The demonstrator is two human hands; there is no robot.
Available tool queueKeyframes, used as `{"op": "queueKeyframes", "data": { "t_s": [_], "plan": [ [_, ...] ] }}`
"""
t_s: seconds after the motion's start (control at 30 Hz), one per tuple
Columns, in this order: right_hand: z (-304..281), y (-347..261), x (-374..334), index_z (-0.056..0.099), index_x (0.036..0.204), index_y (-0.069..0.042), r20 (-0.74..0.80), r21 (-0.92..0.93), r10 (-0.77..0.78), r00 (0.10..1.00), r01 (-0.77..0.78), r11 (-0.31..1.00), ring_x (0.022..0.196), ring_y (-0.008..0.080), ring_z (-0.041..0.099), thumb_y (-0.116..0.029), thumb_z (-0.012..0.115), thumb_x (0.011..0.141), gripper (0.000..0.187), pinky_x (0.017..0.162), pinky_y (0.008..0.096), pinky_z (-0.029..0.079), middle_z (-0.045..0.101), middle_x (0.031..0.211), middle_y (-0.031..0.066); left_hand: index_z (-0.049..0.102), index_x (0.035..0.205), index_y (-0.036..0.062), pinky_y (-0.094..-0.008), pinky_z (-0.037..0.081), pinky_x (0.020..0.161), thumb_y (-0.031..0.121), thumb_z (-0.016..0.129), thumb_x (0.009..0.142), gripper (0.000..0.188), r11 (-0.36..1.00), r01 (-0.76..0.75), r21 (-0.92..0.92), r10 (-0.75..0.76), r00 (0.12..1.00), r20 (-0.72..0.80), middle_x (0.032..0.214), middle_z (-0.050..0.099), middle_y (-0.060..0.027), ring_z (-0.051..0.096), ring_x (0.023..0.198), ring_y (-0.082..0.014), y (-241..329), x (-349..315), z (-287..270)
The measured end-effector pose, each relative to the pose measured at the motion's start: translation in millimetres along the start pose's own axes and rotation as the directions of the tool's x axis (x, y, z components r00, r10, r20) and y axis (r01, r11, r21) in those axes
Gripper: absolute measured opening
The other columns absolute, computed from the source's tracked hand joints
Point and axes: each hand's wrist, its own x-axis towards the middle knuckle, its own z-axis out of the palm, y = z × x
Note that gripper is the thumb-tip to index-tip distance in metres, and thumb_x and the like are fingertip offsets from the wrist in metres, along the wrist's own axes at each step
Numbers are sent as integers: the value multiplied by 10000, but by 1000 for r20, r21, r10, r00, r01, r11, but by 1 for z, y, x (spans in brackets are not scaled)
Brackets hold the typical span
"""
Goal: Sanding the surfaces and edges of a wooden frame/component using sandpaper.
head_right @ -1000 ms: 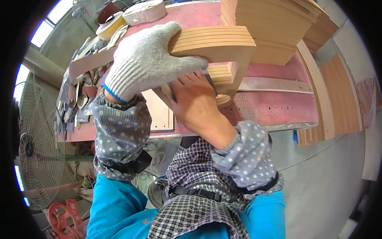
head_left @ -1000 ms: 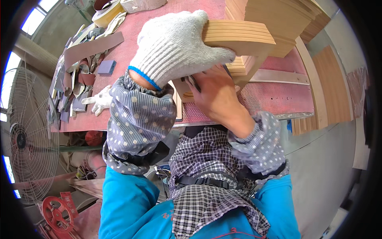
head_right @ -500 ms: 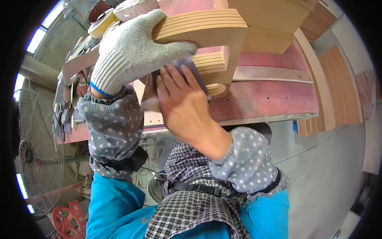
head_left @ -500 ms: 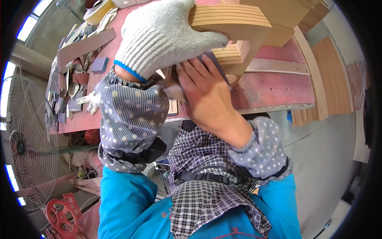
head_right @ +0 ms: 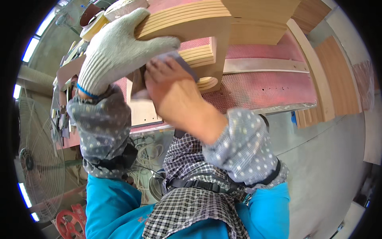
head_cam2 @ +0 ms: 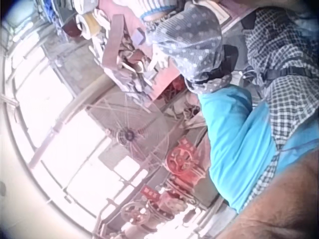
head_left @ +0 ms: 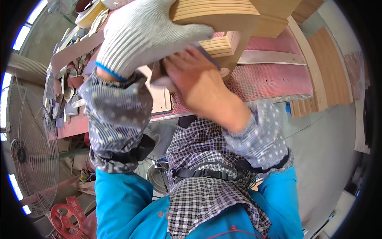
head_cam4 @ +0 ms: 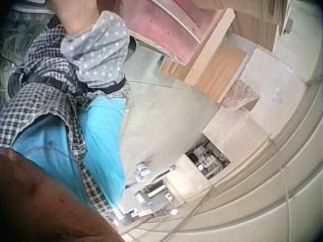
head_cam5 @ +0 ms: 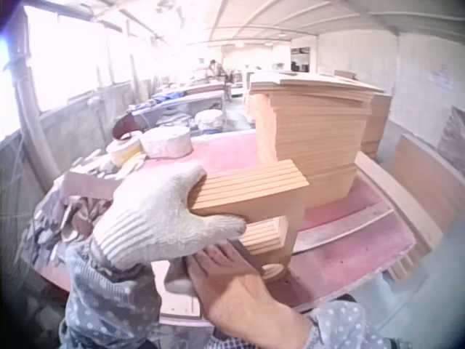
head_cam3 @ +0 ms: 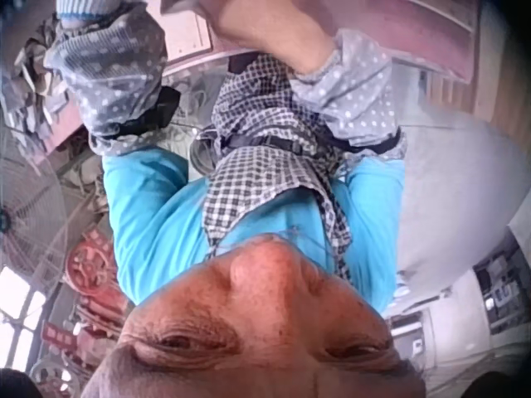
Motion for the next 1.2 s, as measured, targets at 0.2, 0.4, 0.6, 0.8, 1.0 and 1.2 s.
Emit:
{"op": "queueKeyframes", "data": {
  "t_s": [0.2, 0.4, 0.6, 0.8, 1.0, 1.2],
  "plan": [
    [0, -1, 3, 708, 1140, 103, -2, 55, 16, 1000, -16, 998, 1233, 383, 655, -118, 617, 830, 392, 1126, 487, 446, 712, 1238, 261, 712, 1049, 31, -414, 567, 710, 622, 832, 771, 664, 999, -4, 43, 2, 999, 47, 812, 711, -143, 742, 777, -289, -1, 3, 2],
    [-16, -6, -14, 727, 1116, 86, 83, -31, -50, 995, 53, 998, 1209, 352, 667, -111, 631, 831, 360, 1074, 465, 484, 714, 1249, 243, 717, 1062, 31, -404, 580, 702, 631, 826, 778, 673, 986, 138, 91, -148, 982, 113, 837, 727, -152, 754, 785, -279, 11, 1, -7],
    [-7, 3, 13, 717, 1102, 90, 273, 100, 75, 959, -105, 989, 1264, 354, 645, -97, 646, 811, 353, 1143, 473, 448, 712, 1249, 245, 721, 1014, 4, -413, 582, 781, 609, 836, 753, 668, 990, -129, -49, 120, 982, -148, 856, 728, -181, 740, 830, -326, -25, -7, 9],
    [-30, 0, -22, 688, 1182, 110, 186, -106, -27, 982, 47, 993, 1328, 356, 610, -141, 624, 811, 453, 1164, 480, 430, 695, 1293, 248, 724, 962, 19, -434, 587, 731, 614, 825, 745, 641, 989, 100, 106, -105, 994, 40, 830, 724, -200, 738, 789, -346, 21, -1, -1],
    [-7, 4, 0, 709, 1157, 89, 67, -8, -82, 994, 83, 997, 1305, 345, 628, -132, 610, 825, 411, 1151, 475, 439, 707, 1274, 243, 733, 989, 31, -434, 591, 720, 629, 818, 745, 651, 994, 45, 96, -48, 998, 32, 832, 730, -200, 744, 778, -349, 1, 2, -8],
    [-9, 2, -6, 718, 1137, 86, 75, -85, -67, 995, 73, 994, 1314, 338, 626, -153, 606, 844, 394, 1142, 479, 439, 693, 1308, 259, 710, 969, -2, -417, 574, 780, 585, 850, 737, 647, 988, 102, 118, -112, 991, 75, 851, 721, -193, 740, 832, -330, 14, 12, 0]
  ]
}}
